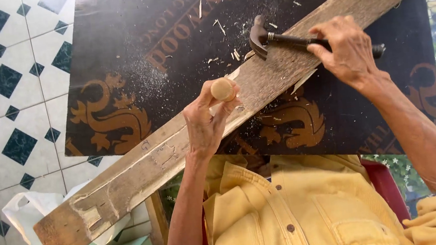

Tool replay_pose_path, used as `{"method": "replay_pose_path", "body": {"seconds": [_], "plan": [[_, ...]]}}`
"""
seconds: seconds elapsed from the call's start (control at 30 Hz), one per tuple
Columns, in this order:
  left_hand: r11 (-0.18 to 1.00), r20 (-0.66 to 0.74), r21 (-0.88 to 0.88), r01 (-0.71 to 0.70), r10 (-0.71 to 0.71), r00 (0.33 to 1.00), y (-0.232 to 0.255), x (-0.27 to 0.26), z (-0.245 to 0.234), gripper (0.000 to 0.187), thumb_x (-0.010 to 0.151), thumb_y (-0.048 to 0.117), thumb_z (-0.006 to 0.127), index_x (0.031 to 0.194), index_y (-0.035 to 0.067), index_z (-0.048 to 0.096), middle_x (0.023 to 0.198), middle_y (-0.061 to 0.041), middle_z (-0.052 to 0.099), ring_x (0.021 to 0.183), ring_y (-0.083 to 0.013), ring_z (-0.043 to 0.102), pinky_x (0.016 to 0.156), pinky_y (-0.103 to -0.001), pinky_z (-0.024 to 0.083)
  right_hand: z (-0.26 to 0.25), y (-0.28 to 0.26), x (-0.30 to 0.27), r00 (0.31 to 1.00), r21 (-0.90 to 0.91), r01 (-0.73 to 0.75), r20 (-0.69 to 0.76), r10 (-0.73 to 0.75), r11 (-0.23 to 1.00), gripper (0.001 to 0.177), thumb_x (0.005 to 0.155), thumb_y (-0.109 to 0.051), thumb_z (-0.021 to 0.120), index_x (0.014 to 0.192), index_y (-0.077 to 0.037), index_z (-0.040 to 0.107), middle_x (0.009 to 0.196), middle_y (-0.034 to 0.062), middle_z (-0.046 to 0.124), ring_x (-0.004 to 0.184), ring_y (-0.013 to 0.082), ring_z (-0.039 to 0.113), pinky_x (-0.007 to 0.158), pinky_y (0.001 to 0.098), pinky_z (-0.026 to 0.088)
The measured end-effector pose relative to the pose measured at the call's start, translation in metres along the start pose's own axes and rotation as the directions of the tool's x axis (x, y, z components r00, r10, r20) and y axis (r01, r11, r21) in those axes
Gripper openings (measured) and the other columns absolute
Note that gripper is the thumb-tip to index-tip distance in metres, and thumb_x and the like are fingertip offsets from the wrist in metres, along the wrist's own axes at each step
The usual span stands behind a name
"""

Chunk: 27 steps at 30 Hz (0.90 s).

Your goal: A person uses a hammer and chisel to carve a rectangular groove into a long wooden plank on a workshop table.

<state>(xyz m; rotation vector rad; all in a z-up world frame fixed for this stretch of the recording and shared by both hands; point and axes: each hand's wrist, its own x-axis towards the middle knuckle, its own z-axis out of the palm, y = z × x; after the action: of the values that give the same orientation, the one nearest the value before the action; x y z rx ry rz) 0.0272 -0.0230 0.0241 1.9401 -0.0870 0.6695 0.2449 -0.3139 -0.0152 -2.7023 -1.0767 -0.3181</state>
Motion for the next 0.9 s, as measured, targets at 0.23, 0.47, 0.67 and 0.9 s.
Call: {"method": "replay_pose_path", "body": {"seconds": [0.23,0.47,0.67,0.9], "plan": [[0.998,0.016,0.063,0.024,-0.025,1.000,-0.004,0.002,-0.004,0.026,0.099,0.032,0.072,0.118,0.014,0.068,0.115,0.002,0.073,0.089,-0.0109,0.072,0.078,-0.022,0.063,0.013,-0.003,0.029,0.993,0.033,0.071,0.087,-0.073,0.997,0.032,0.102,-0.037,0.077,0.122,-0.013,0.070,0.106,0.0111,0.066,0.099,0.0293,0.057,0.082,0.0425,0.047],[0.999,0.055,0.026,0.047,-0.048,0.997,-0.005,0.011,-0.005,0.025,0.098,0.026,0.074,0.119,0.013,0.069,0.116,0.002,0.072,0.095,-0.0133,0.072,0.086,-0.025,0.064,0.016,-0.014,0.044,0.994,0.163,0.076,0.067,-0.088,0.984,0.027,0.103,-0.028,0.078,0.124,-0.013,0.068,0.103,0.0095,0.066,0.101,0.0307,0.062,0.079,0.0450,0.049],[0.999,0.085,-0.031,0.040,-0.037,0.996,-0.009,0.013,-0.003,0.031,0.097,0.017,0.077,0.125,0.010,0.067,0.120,-0.002,0.072,0.101,-0.0160,0.076,0.094,-0.028,0.065,0.014,-0.014,0.044,0.994,0.201,0.044,0.088,-0.063,0.979,0.021,0.104,-0.024,0.077,0.119,-0.014,0.066,0.096,0.0054,0.062,0.093,0.0274,0.059,0.073,0.0434,0.045],[0.996,0.208,0.075,-0.047,0.031,0.978,-0.014,0.017,0.005,0.034,0.102,0.021,0.071,0.132,0.007,0.060,0.118,-0.009,0.074,0.101,-0.0206,0.077,0.096,-0.032,0.067,0.014,-0.012,0.054,0.970,0.144,0.070,0.221,-0.101,0.987,0.025,0.105,-0.028,0.069,0.117,-0.008,0.060,0.098,0.0110,0.066,0.090,0.0316,0.063,0.076,0.0467,0.048]]}}
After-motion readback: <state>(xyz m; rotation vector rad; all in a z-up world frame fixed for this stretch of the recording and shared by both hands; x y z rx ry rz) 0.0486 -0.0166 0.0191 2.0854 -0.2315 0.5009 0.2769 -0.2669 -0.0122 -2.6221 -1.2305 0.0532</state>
